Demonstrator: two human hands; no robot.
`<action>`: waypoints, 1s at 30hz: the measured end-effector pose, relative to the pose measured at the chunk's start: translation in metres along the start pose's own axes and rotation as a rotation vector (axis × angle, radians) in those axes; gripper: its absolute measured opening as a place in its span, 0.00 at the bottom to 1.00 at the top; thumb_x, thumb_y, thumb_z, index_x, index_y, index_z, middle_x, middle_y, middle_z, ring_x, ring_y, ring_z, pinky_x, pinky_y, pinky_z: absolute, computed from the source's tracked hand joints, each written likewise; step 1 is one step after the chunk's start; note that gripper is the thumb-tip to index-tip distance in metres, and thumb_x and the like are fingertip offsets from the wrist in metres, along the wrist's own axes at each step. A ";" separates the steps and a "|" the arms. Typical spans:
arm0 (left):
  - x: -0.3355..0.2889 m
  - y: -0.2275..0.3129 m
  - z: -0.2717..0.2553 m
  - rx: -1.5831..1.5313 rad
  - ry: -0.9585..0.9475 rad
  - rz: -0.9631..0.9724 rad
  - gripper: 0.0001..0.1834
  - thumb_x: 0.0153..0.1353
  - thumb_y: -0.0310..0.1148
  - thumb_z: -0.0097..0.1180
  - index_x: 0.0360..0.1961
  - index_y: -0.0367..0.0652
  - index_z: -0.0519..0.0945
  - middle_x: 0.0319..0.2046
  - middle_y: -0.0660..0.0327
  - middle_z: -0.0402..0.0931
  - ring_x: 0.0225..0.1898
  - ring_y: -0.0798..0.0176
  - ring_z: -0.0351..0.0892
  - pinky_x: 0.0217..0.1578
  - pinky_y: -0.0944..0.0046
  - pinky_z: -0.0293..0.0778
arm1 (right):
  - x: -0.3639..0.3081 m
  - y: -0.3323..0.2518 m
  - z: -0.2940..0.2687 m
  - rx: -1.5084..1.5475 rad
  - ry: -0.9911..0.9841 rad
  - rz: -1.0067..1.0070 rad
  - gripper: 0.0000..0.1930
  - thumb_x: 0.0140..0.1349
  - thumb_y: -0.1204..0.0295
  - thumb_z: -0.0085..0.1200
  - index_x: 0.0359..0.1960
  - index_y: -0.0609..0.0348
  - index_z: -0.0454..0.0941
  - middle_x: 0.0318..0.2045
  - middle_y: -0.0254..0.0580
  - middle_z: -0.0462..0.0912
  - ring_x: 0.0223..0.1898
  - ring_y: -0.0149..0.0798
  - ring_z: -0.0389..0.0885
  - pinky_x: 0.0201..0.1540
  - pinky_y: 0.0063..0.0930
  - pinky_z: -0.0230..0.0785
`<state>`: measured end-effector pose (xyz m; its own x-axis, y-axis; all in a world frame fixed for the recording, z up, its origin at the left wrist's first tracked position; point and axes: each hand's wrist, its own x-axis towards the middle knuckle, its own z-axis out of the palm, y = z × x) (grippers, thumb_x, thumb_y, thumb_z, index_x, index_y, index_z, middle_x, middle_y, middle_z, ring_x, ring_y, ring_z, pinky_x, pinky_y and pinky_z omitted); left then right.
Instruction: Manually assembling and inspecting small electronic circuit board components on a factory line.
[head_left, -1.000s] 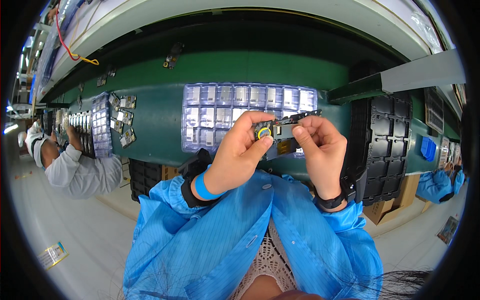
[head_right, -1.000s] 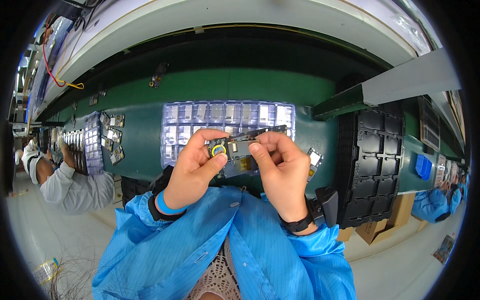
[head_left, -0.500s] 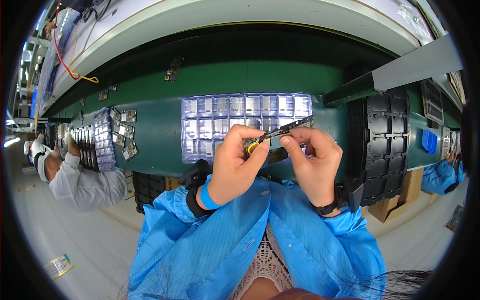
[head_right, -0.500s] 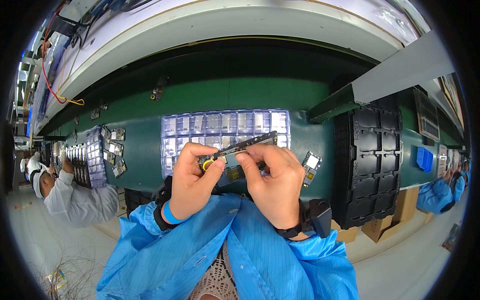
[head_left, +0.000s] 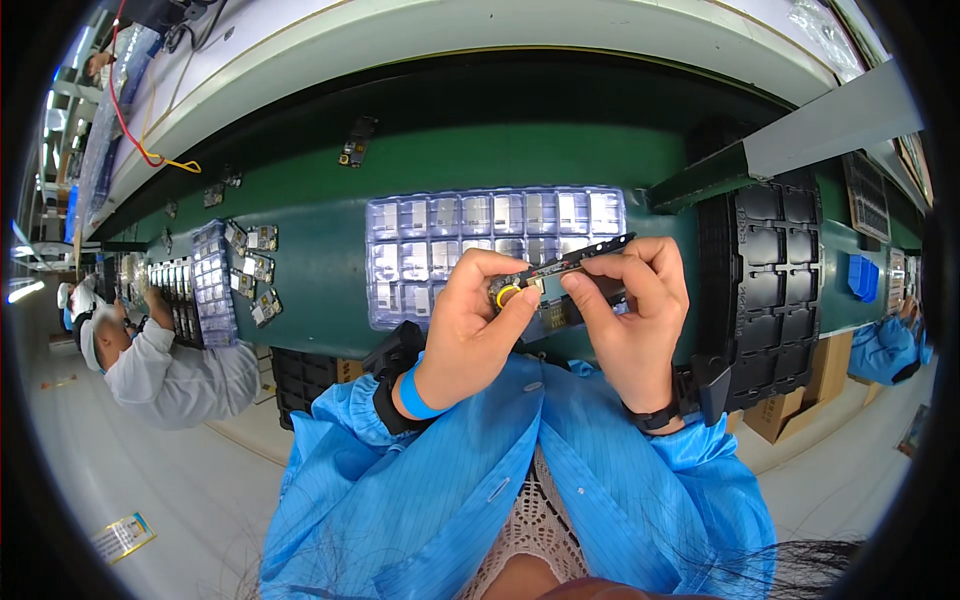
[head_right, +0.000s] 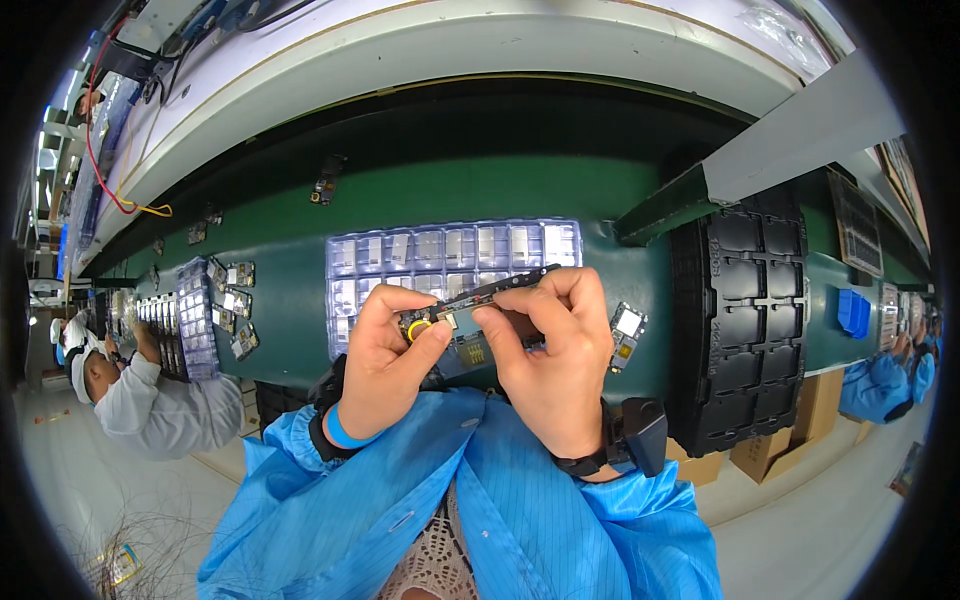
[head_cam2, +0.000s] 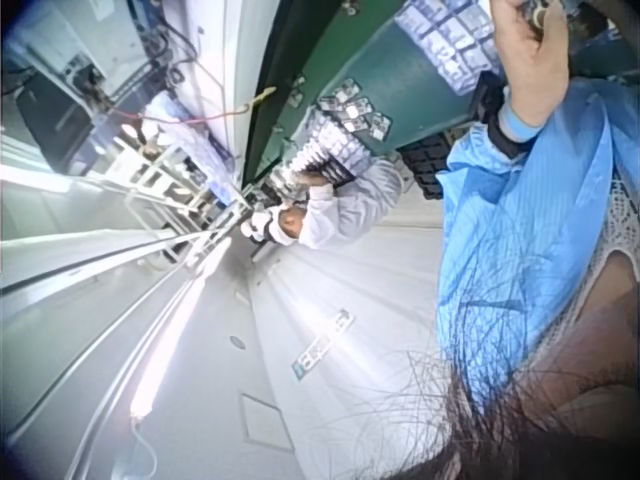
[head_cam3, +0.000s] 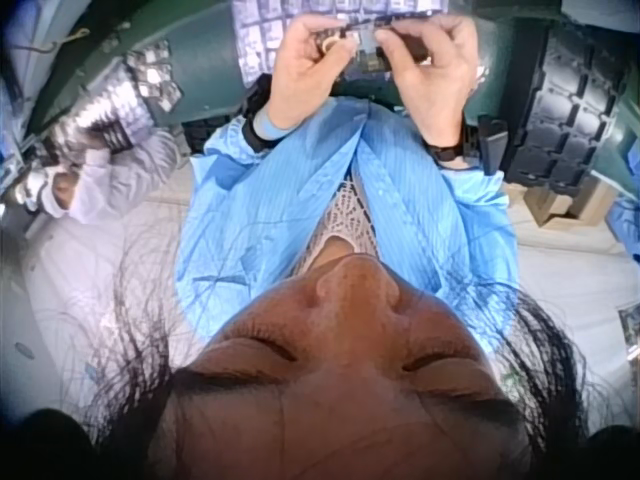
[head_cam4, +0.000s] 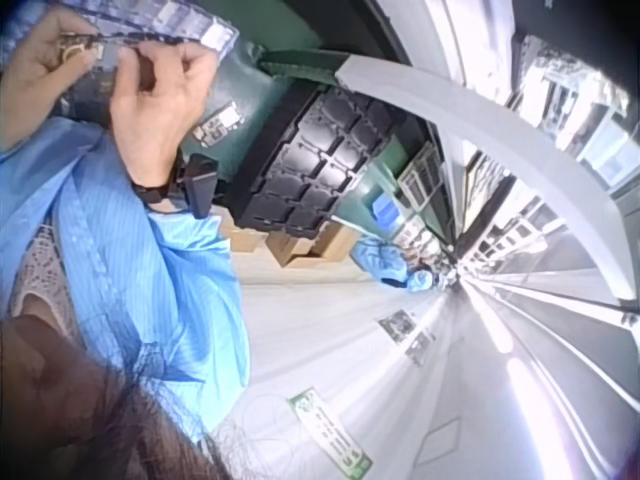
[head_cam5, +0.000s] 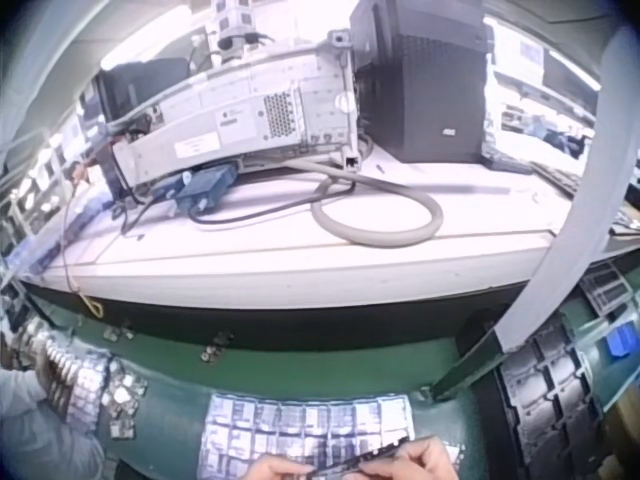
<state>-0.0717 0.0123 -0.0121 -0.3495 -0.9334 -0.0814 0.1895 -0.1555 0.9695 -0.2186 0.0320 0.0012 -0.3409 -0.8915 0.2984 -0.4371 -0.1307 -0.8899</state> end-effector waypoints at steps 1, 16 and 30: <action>0.000 0.000 -0.001 -0.009 -0.011 -0.004 0.11 0.56 0.19 0.47 0.40 0.37 0.63 0.33 0.59 0.70 0.34 0.75 0.70 0.32 0.75 0.68 | 0.000 0.000 0.000 0.004 -0.002 0.003 0.08 0.40 0.80 0.63 0.24 0.63 0.77 0.25 0.38 0.67 0.23 0.32 0.71 0.22 0.20 0.67; -0.001 0.004 -0.004 -0.018 -0.044 -0.019 0.11 0.56 0.18 0.47 0.40 0.37 0.63 0.34 0.59 0.69 0.35 0.74 0.70 0.36 0.74 0.69 | 0.004 -0.012 -0.006 0.085 0.028 0.166 0.10 0.38 0.79 0.65 0.21 0.62 0.74 0.28 0.39 0.65 0.25 0.30 0.70 0.23 0.19 0.67; 0.001 -0.008 0.006 0.014 0.129 0.085 0.11 0.57 0.21 0.48 0.40 0.38 0.62 0.28 0.65 0.65 0.26 0.80 0.61 0.23 0.78 0.59 | -0.009 0.002 0.000 -0.166 -0.044 -0.004 0.09 0.43 0.75 0.60 0.29 0.58 0.78 0.29 0.37 0.68 0.35 0.39 0.65 0.39 0.29 0.57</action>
<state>-0.0788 0.0145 -0.0187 -0.2116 -0.9770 -0.0268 0.2002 -0.0701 0.9773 -0.2160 0.0395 -0.0031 -0.3042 -0.9096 0.2830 -0.5709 -0.0638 -0.8185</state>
